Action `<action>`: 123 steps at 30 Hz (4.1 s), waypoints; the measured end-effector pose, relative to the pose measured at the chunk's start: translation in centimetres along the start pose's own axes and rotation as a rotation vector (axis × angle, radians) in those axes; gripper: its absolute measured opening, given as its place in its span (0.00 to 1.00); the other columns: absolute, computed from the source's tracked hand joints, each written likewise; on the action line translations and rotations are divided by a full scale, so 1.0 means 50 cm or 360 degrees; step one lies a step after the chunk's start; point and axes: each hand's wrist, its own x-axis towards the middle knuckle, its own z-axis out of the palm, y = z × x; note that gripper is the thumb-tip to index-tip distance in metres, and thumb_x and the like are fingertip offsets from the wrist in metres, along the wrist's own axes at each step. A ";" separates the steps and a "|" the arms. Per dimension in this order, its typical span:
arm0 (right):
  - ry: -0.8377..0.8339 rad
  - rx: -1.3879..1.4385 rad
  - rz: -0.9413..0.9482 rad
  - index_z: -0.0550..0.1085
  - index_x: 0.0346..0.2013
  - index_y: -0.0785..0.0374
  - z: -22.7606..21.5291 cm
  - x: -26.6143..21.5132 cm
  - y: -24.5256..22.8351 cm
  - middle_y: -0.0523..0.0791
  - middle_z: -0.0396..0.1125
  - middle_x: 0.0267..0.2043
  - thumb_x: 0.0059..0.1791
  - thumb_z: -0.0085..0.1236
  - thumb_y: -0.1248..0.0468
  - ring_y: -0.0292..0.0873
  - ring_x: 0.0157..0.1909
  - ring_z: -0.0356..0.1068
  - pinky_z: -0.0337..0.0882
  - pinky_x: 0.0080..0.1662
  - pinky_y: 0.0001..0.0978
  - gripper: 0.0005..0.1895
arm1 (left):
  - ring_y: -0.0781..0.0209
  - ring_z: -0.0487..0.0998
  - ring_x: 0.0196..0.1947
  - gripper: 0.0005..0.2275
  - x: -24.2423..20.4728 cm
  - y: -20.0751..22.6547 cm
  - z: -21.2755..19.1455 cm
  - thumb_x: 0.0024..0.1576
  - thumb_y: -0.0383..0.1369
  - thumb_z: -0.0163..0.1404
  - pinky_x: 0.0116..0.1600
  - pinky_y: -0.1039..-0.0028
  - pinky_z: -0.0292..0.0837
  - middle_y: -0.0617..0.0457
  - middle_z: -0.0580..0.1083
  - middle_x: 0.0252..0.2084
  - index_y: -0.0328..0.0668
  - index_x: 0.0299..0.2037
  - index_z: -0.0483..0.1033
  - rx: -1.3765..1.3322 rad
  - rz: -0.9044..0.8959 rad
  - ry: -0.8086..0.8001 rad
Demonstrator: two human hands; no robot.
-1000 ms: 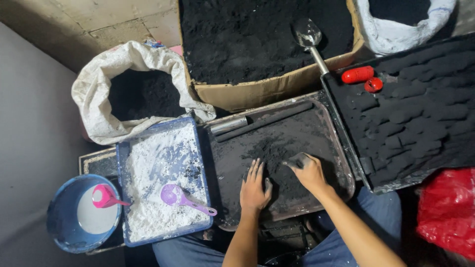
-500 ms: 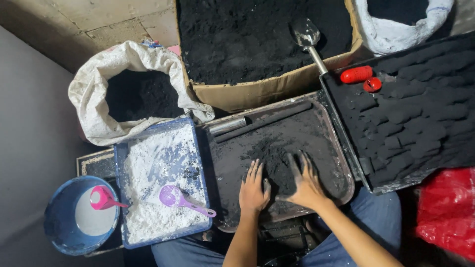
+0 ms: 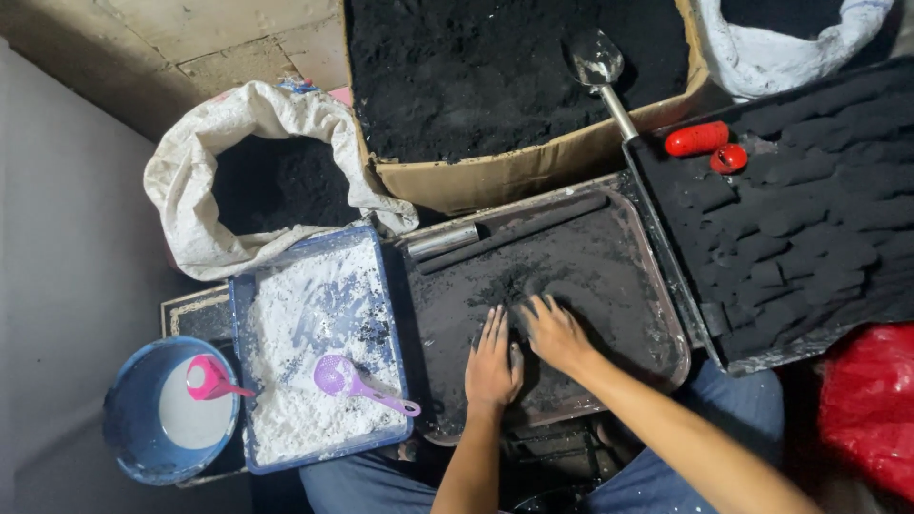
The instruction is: Manually shaping charcoal briquettes by filling a cylindrical mold with powder, compacting it, and ejecting the finished product.
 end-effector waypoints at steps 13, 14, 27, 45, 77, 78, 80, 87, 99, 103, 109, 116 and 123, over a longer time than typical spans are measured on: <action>-0.0649 0.0523 0.0507 0.52 0.57 0.73 -0.197 -0.005 0.014 0.60 0.49 0.60 0.43 0.41 0.61 0.58 0.51 0.63 0.67 0.49 0.47 0.31 | 0.54 0.50 0.63 0.22 -0.010 -0.003 0.009 0.54 0.34 0.30 0.58 0.59 0.54 0.47 0.52 0.63 0.41 0.61 0.50 0.0007 0.0070 0.0114; -0.0539 0.0428 0.0367 0.55 0.55 0.73 -0.173 -0.010 0.022 0.60 0.54 0.55 0.42 0.40 0.64 0.57 0.46 0.66 0.69 0.44 0.47 0.28 | 0.54 0.51 0.63 0.22 -0.007 -0.006 0.011 0.54 0.35 0.30 0.58 0.59 0.54 0.47 0.52 0.63 0.40 0.60 0.50 0.0029 0.0078 0.0122; -0.0673 0.0594 0.0633 0.53 0.57 0.74 -0.254 -0.011 0.014 0.62 0.48 0.59 0.45 0.38 0.57 0.56 0.56 0.59 0.63 0.54 0.45 0.30 | 0.54 0.51 0.63 0.22 -0.005 -0.006 0.006 0.54 0.34 0.30 0.60 0.61 0.51 0.47 0.53 0.62 0.40 0.60 0.51 -0.0044 0.0095 0.0161; -0.0584 0.0409 0.0489 0.55 0.57 0.51 -0.306 -0.058 -0.023 0.53 0.46 0.61 0.41 0.44 0.42 0.59 0.63 0.46 0.49 0.58 0.58 0.34 | 0.55 0.48 0.64 0.21 -0.005 0.001 -0.002 0.56 0.35 0.29 0.59 0.58 0.52 0.49 0.50 0.64 0.42 0.61 0.50 -0.0078 0.0020 0.0049; 0.0455 0.2518 0.1868 0.63 0.54 0.55 -0.186 -0.091 0.042 0.47 0.55 0.58 0.40 0.42 0.37 0.44 0.60 0.54 0.48 0.61 0.38 0.35 | 0.47 0.66 0.51 0.13 -0.007 -0.024 0.036 0.55 0.32 0.37 0.56 0.62 0.60 0.44 0.68 0.46 0.37 0.47 0.67 -0.0844 -0.0037 0.0814; 0.0719 0.3295 0.2144 0.57 0.58 0.59 -0.227 -0.100 0.014 0.51 0.50 0.62 0.37 0.45 0.39 0.46 0.61 0.52 0.49 0.61 0.36 0.42 | 0.47 0.68 0.48 0.10 -0.016 -0.023 0.044 0.54 0.32 0.41 0.55 0.62 0.61 0.46 0.69 0.42 0.39 0.43 0.70 -0.0894 -0.0134 0.0951; 0.0440 0.4106 0.1251 0.53 0.60 0.61 -0.207 -0.090 0.031 0.56 0.52 0.59 0.37 0.48 0.38 0.54 0.58 0.54 0.51 0.58 0.46 0.45 | 0.49 0.70 0.46 0.08 -0.021 0.048 0.014 0.51 0.29 0.45 0.52 0.64 0.63 0.47 0.70 0.39 0.40 0.39 0.73 -0.0860 0.0012 0.0973; 0.0025 0.4118 0.0579 0.50 0.62 0.57 -0.219 -0.060 -0.021 0.47 0.50 0.62 0.32 0.41 0.32 0.46 0.60 0.51 0.49 0.58 0.46 0.51 | 0.44 0.66 0.48 0.14 -0.037 0.208 -0.063 0.49 0.34 0.52 0.50 0.54 0.59 0.43 0.67 0.43 0.46 0.46 0.72 -0.0930 0.0208 0.0425; 0.0794 0.2851 0.1179 0.56 0.58 0.67 -0.384 -0.061 -0.139 0.50 0.49 0.61 0.50 0.30 0.57 0.42 0.63 0.46 0.41 0.64 0.35 0.24 | 0.67 0.71 0.30 0.02 -0.019 0.230 -0.012 0.46 0.26 0.55 0.40 0.73 0.67 0.48 0.75 0.25 0.39 0.28 0.78 -0.1887 -0.0664 0.0477; 0.0675 0.2639 0.1101 0.55 0.58 0.69 -0.147 -0.078 -0.046 0.54 0.48 0.61 0.51 0.29 0.58 0.44 0.64 0.46 0.41 0.64 0.37 0.24 | 0.67 0.72 0.32 0.03 -0.017 0.193 0.000 0.47 0.27 0.55 0.41 0.73 0.68 0.46 0.75 0.27 0.39 0.30 0.78 -0.1904 -0.0727 0.0338; 0.0423 0.2524 0.1131 0.60 0.56 0.64 0.009 -0.071 0.018 0.51 0.55 0.58 0.50 0.34 0.48 0.46 0.60 0.53 0.47 0.62 0.44 0.28 | 0.64 0.71 0.33 0.05 -0.014 0.167 -0.023 0.50 0.29 0.50 0.43 0.71 0.67 0.46 0.74 0.27 0.36 0.32 0.77 -0.1904 -0.0767 0.0350; 0.0337 0.2005 0.1480 0.71 0.42 0.59 -0.076 -0.057 0.002 0.50 0.68 0.40 0.43 0.52 0.44 0.45 0.46 0.66 0.67 0.45 0.35 0.24 | 0.67 0.72 0.30 0.03 -0.020 0.149 -0.085 0.49 0.29 0.53 0.41 0.73 0.68 0.48 0.75 0.26 0.39 0.28 0.78 -0.1793 -0.0841 0.0423; 0.0511 0.1441 0.1352 0.74 0.26 0.73 -0.187 -0.074 -0.035 0.60 0.67 0.30 0.46 0.50 0.54 0.56 0.41 0.68 0.67 0.39 0.44 0.21 | 0.64 0.71 0.24 0.13 -0.012 0.067 -0.042 0.56 0.34 0.43 0.32 0.73 0.67 0.47 0.73 0.21 0.34 0.23 0.74 -0.1645 -0.0953 0.0574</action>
